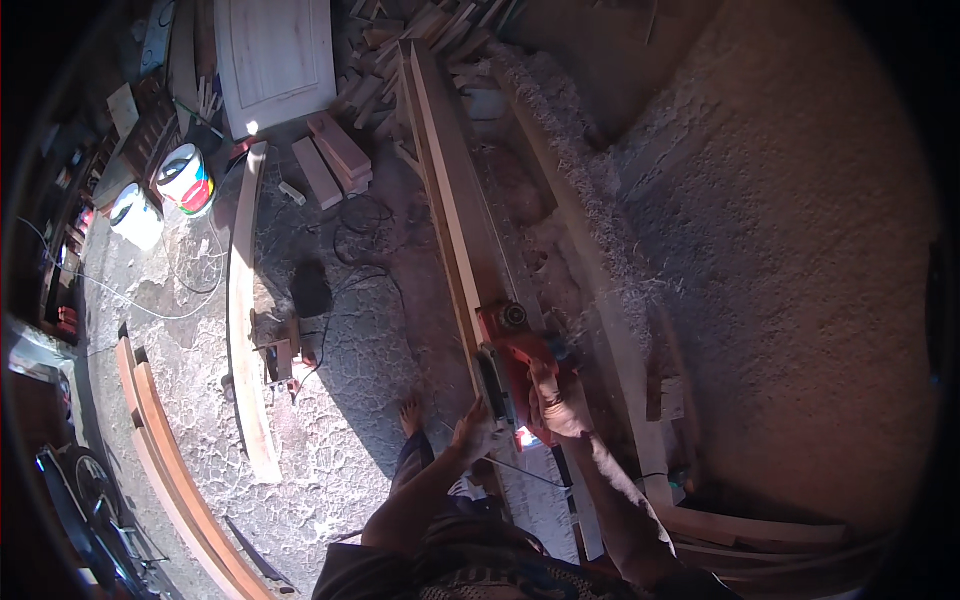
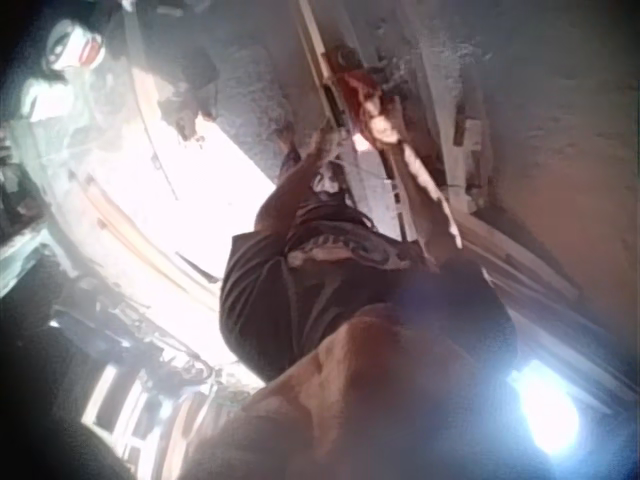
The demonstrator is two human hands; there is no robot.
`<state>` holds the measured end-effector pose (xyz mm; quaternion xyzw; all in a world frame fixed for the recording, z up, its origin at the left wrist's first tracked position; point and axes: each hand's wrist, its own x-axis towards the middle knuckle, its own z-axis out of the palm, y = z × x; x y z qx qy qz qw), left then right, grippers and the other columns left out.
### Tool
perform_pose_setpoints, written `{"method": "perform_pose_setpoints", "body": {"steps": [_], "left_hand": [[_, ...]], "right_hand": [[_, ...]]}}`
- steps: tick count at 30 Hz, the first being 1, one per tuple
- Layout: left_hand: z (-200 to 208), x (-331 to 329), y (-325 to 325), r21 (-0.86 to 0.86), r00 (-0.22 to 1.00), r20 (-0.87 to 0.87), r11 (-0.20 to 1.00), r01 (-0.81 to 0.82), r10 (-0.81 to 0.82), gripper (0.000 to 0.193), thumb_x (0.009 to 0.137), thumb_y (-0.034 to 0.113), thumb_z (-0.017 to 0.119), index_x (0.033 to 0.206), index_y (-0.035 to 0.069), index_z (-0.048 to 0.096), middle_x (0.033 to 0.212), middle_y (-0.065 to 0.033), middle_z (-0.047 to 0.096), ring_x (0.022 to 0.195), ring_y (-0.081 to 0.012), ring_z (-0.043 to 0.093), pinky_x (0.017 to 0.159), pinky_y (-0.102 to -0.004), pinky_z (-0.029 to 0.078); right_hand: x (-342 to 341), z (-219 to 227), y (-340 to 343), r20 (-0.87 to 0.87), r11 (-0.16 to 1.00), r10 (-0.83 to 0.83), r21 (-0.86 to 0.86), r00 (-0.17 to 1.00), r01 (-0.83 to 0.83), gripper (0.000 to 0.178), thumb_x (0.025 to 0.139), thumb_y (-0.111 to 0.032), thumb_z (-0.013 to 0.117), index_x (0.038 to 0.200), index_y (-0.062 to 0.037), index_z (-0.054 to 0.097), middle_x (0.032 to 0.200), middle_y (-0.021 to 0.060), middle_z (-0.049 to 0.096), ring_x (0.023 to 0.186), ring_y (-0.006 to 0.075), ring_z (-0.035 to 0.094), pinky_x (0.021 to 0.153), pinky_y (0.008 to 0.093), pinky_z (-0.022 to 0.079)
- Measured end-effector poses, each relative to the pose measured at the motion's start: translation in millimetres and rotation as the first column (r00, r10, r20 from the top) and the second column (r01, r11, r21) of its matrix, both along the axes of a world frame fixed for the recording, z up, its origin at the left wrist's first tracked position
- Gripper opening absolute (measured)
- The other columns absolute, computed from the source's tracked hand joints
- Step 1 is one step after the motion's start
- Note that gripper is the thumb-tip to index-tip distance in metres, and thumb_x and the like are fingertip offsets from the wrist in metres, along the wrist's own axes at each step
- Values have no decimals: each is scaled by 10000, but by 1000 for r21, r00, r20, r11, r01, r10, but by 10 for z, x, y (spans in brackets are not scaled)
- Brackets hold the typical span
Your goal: The person uses a power planer to smooth the edges of a long wooden board and then uses a circular saw to cut the board while it is supported on the floor.
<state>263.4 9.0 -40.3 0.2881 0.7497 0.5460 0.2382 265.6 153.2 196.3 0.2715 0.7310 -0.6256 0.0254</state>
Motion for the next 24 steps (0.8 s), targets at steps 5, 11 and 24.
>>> {"method": "perform_pose_setpoints", "body": {"steps": [5, 11, 24], "left_hand": [[429, -93, -134, 13, 984, -127, 992, -128, 128, 1106, 716, 159, 828, 1570, 1, 144, 1586, -272, 300, 1373, -405, 466, 1014, -390, 510], [456, -167, -140, -62, 993, -107, 996, -61, 54, 1172, 703, 174, 850, 1570, -40, 92, 1598, -290, 261, 1400, -396, 434, 1045, -375, 499], [216, -124, -153, 39, 991, -137, 999, -1, 7, 1028, 812, 96, 714, 1580, -53, 46, 1607, -334, 193, 1414, -396, 420, 970, -372, 541]], "right_hand": [[-1025, 79, 26, -95, 996, 82, 42, 992, -78, 628, 972, -634, 535, 788, -38, 603, 547, 37, 547, 388, 132, 541, 351, 322, 407], [-2091, 107, 114, -60, 997, 51, 53, 997, -48, 593, 975, -630, 528, 916, -47, 615, 567, 26, 536, 401, 129, 547, 360, 301, 421], [-4563, 133, 398, -217, 997, 50, -46, 975, -61, 466, 978, -577, 561, 902, -118, 550, 594, -9, 485, 427, 113, 497, 377, 286, 403]]}}
